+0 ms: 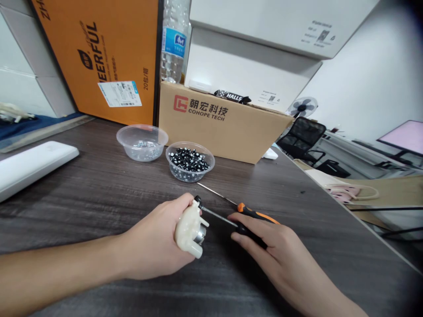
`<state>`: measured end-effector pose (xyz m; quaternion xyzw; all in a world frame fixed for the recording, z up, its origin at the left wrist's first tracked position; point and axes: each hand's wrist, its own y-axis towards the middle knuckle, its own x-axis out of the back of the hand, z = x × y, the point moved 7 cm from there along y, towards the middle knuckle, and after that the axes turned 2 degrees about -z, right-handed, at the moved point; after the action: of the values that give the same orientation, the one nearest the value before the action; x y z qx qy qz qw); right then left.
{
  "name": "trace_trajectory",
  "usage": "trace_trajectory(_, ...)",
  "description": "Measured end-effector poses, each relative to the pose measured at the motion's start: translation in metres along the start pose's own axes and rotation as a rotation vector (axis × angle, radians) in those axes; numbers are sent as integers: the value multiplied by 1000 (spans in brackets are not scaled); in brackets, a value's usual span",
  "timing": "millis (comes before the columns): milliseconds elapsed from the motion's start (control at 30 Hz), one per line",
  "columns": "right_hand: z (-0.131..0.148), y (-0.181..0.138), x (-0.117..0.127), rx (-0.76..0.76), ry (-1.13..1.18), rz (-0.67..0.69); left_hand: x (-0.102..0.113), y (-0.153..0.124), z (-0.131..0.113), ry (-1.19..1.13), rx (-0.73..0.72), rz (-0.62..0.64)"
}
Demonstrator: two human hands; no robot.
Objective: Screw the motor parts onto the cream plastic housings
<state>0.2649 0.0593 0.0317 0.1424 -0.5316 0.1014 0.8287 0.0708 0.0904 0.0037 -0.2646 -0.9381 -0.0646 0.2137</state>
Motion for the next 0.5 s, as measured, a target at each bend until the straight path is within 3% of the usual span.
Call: trace_trajectory(500,5,-4,-6,-42,-24,47,0,-1,5,92,26,6)
